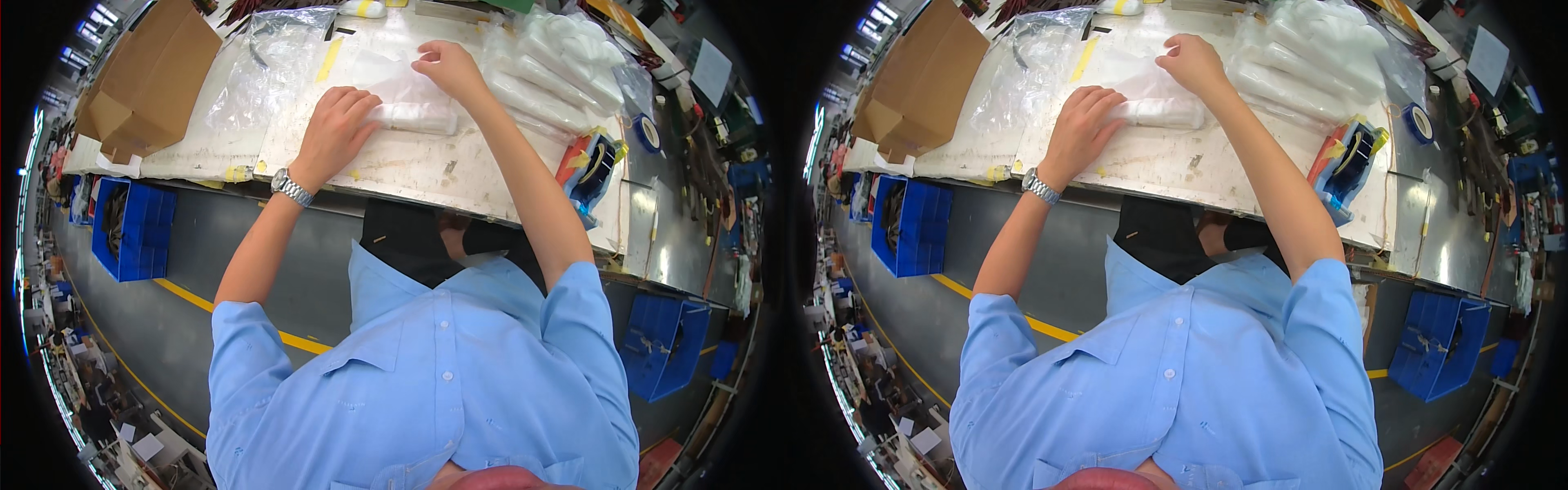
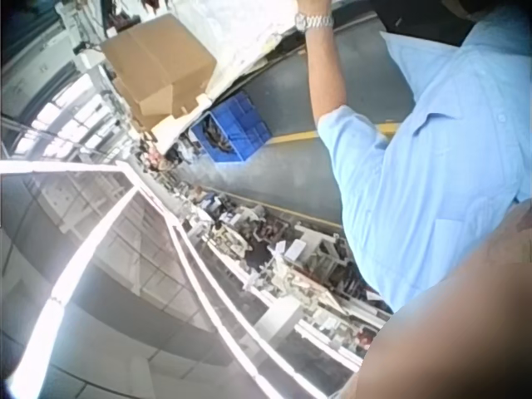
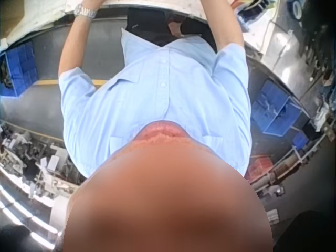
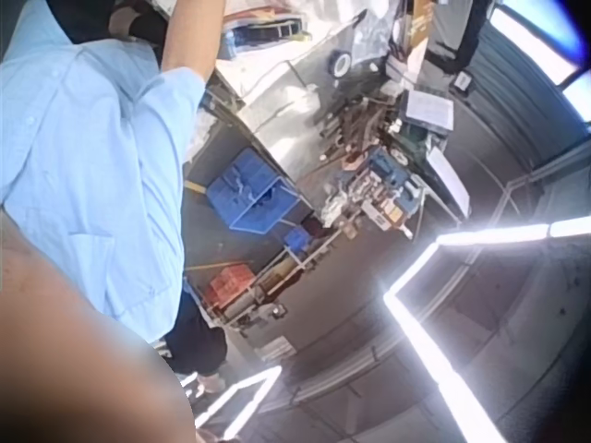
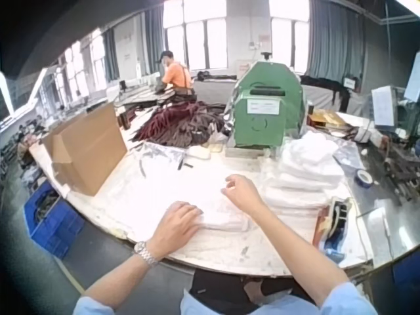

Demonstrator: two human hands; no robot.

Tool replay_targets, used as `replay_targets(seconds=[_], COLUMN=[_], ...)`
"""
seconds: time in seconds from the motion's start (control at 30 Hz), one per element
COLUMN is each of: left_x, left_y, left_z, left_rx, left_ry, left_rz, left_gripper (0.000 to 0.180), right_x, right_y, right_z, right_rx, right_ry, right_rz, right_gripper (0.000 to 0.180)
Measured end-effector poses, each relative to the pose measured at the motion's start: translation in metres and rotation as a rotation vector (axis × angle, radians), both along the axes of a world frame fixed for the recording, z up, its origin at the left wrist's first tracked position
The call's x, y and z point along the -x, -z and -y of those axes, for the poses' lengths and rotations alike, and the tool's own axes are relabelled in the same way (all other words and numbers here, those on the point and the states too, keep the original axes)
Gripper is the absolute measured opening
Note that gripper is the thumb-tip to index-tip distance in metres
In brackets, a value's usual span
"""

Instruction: Packing and securing metal buckles on a plastic sheet using tape.

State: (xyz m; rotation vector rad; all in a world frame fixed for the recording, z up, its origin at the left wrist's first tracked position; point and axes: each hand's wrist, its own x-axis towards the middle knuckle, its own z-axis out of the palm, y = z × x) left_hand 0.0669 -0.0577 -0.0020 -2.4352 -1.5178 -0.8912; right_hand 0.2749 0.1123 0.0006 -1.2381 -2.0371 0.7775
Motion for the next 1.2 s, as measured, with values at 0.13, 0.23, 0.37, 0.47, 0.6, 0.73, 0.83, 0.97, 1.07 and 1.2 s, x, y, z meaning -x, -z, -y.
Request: replay_targets(seconds=[0.13, 0.23, 0.37, 0.47, 0.6, 0.73, 0.83, 0.97, 1.07, 1.2], left_x=[-0.010, -0.011, -0.011, -0.015, -0.022, -0.024, -0.023, -0.025, -0.027, -0.023], left_y=[0.001, 0.005, -0.001, -0.003, -0.003, -0.010, -0.012, -0.009, -0.008, -0.001], left_z=[-0.006, -0.008, -0.016, -0.022, -0.014, 0.006, 0.015, 0.031, 0.045, 0.061], left_rx=[0.018, 0.094, 0.257, 0.303, 0.266, 0.195, 0.142, 0.072, -0.001, 0.032], left_ry=[0.028, 0.024, -0.078, -0.067, -0.002, -0.018, -0.013, 0.026, -0.006, 0.005], left_rz=[0.011, 0.035, 0.154, 0.170, 0.081, -0.010, -0.050, -0.080, -0.073, -0.018], left_gripper=[0.031, 0.029, 0.028, 0.031, 0.033, 0.038, 0.040, 0.041, 0.038, 0.037], right_x=[-0.006, -0.028, -0.046, -0.050, -0.059, -0.065, -0.065, -0.071, -0.074, -0.061], right_y=[-0.009, -0.021, 0.014, 0.020, 0.012, 0.013, 0.010, 0.002, 0.013, 0.012], right_z=[0.045, 0.076, 0.084, 0.090, 0.107, 0.121, 0.127, 0.123, 0.107, 0.096], right_rx=[-0.567, -0.305, -0.249, -0.312, -0.392, -0.379, -0.450, -0.084, -0.137, -0.166], right_ry=[0.199, 0.014, -0.129, -0.175, -0.224, -0.252, -0.260, -0.174, -0.024, -0.019], right_rz=[0.055, 0.039, 0.285, 0.236, 0.244, 0.183, 0.091, -0.010, -0.014, 0.321], right_gripper=[0.029, 0.027, 0.025, 0.026, 0.028, 0.027, 0.029, 0.029, 0.031, 0.036])
